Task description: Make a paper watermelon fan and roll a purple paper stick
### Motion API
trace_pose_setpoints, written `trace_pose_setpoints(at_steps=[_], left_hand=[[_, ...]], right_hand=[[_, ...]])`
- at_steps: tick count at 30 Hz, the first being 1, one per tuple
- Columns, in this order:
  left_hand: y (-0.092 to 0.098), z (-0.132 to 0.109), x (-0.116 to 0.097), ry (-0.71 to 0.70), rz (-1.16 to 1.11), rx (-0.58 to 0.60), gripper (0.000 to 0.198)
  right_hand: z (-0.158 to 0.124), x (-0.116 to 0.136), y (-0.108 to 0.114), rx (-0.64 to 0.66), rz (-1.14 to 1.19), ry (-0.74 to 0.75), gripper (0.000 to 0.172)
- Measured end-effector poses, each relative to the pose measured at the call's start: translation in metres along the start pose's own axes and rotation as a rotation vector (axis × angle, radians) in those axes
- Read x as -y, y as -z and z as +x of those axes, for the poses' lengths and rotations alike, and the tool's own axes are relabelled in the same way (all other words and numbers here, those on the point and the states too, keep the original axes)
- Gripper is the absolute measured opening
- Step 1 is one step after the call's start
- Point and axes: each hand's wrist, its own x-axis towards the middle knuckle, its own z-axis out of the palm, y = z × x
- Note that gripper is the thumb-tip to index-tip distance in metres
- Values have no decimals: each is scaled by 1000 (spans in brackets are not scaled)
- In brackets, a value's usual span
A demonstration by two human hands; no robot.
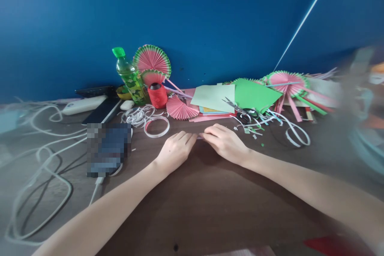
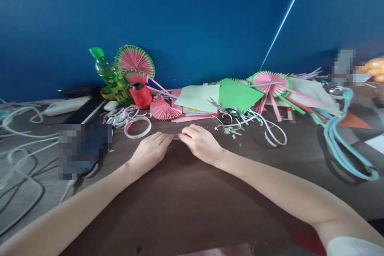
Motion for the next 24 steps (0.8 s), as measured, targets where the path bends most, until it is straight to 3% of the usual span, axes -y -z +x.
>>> trace_pose_setpoints(at_steps=[6, 14, 24], left_hand=[[0, 2, -3, -19, -71, 54, 20], [0, 3, -5, 4, -63, 12, 19], [-2, 2, 2, 61, -73, 41, 22]], right_hand=[[2, 7, -1, 36, 51, -40, 26], [2, 8, -2, 83, -48, -46, 22], [0, 0, -3, 49, -9, -89, 23]])
